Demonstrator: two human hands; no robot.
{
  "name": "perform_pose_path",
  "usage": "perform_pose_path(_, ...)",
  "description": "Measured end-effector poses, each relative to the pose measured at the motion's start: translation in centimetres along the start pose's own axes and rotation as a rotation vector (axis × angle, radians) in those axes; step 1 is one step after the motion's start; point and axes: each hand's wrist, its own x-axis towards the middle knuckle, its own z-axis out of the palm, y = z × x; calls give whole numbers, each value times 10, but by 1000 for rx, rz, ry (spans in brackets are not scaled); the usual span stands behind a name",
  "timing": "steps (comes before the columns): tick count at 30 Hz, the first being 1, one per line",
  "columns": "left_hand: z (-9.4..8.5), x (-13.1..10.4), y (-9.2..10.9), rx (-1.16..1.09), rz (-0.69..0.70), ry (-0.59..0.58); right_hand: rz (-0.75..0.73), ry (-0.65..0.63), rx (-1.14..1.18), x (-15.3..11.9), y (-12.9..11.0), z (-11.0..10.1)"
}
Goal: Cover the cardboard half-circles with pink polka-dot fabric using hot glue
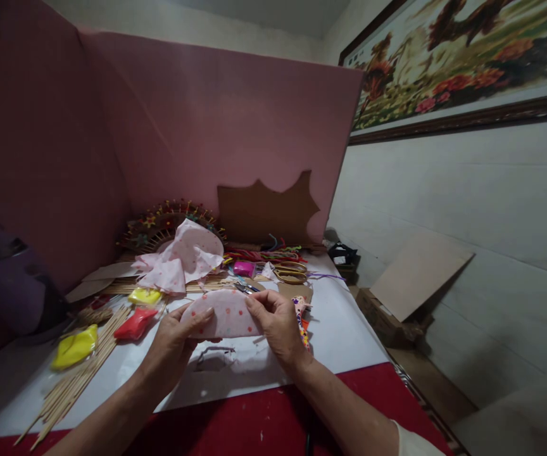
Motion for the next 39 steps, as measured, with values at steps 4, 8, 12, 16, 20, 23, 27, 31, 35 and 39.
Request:
perform_pose_path(4,1,0,3,-43,-6,1,40,-39,131,2,1,-1)
perform_pose_path(8,0,1,3,-58,-12,22,25,-65,144,2,0,-2)
perform_pose_path(12,-1,1,4,-72,-7,12,7,-113,7,2,-2,-4)
perform_pose_path(16,-1,0,7,-93,7,32,26,-152,20,2,-1,-4)
perform_pose_path(20,-1,1,10,-74,6,28,30,-236,11,2,0,-4)
perform_pose_path(23,-3,3,12,-73,20,18,35,-117,72,5,0,-6)
perform_pose_path(27,-9,8,13,-61,56,108,40,-18,115,8,1,-8)
perform_pose_path(31,-14,13,11,-28,36,161,64,-77,9,9,5,-7)
perform_pose_path(35,-18,18,9,20,-10,260,13,116,-72,13,6,-10)
perform_pose_path(39,-27,28,3,151,-77,393,-37,241,-93,17,6,-14)
